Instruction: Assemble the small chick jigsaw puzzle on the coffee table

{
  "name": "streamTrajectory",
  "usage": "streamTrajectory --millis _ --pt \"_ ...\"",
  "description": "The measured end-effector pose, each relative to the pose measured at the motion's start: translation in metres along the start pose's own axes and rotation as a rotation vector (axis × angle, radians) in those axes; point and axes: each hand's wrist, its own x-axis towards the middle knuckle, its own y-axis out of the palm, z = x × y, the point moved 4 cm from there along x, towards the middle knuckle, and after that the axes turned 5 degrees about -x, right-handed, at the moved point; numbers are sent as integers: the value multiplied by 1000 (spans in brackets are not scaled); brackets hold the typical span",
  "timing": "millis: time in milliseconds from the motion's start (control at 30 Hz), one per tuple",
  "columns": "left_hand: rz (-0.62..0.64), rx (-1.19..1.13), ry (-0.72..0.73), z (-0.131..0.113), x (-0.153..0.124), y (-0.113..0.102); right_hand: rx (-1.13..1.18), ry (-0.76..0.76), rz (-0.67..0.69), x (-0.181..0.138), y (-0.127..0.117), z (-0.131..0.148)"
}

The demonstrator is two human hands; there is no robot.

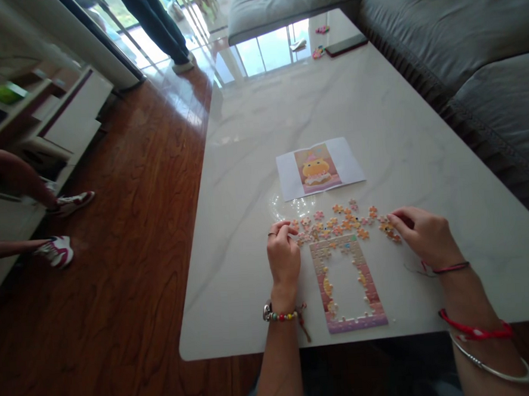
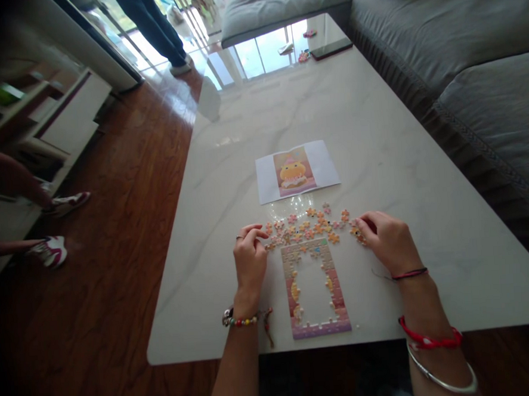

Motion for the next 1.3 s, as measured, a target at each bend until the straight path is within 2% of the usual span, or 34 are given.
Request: streamTrajectory --millis 1300 --pt "-1 29 11 4 3 1 51 16 24 1 4 -4"
